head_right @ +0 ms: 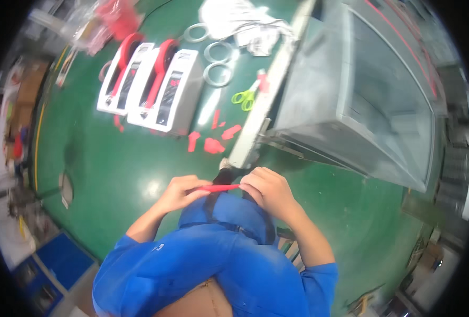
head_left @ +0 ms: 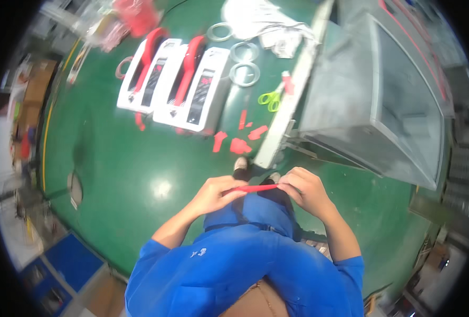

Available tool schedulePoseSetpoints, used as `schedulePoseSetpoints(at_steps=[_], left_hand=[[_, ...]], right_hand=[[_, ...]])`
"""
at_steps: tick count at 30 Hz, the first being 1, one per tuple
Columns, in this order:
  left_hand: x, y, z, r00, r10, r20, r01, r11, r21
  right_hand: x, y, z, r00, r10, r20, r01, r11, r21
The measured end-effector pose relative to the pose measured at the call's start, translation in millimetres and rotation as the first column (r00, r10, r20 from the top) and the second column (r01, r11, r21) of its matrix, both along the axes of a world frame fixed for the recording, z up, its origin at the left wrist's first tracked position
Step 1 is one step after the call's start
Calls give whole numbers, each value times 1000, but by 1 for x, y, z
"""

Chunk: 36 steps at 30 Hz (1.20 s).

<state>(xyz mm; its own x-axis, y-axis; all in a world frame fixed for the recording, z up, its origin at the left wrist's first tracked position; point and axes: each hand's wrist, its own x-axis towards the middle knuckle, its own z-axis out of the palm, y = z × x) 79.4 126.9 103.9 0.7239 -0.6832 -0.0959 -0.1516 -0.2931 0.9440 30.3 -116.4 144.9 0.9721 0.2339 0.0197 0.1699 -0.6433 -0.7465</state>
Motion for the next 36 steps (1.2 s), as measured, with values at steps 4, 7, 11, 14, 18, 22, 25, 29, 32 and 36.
schedulePoseSetpoints(at_steps=[4,7,11,14,18,22,25,29,32,36], left_hand=[[6,-18,17,981,-193,21,191,978,83],[12,-28,21,970,-244,7,242,966,95],[24,-52,39,965,-261,-37,263,950,168],[32,-76,59,970,-239,54,228,961,160],[36,-104,91,985,-136,107,93,937,336],[38,-141,111,887,-144,439,27,964,263],[21,-170,144,904,-43,426,-59,973,222],[2,-200,152,895,101,434,-140,988,58],[-9,-210,153,942,328,77,-328,945,-13],[-6,-230,160,921,383,71,-373,920,-124]], right_hand=[[-39,-57,44,966,-258,-27,256,965,-60],[-71,-111,68,893,-446,58,449,891,-72],[-121,-183,94,700,-712,53,714,699,-43],[-151,-235,109,550,-835,-25,835,549,43],[-171,-305,134,551,-822,143,826,562,48],[-212,-388,131,562,-793,233,803,591,74],[-234,-430,123,579,-806,126,779,592,209],[-241,-474,106,597,-801,37,765,583,273],[-235,-493,103,589,-808,-22,765,548,340],[-233,-517,92,578,-810,-105,767,494,410]])
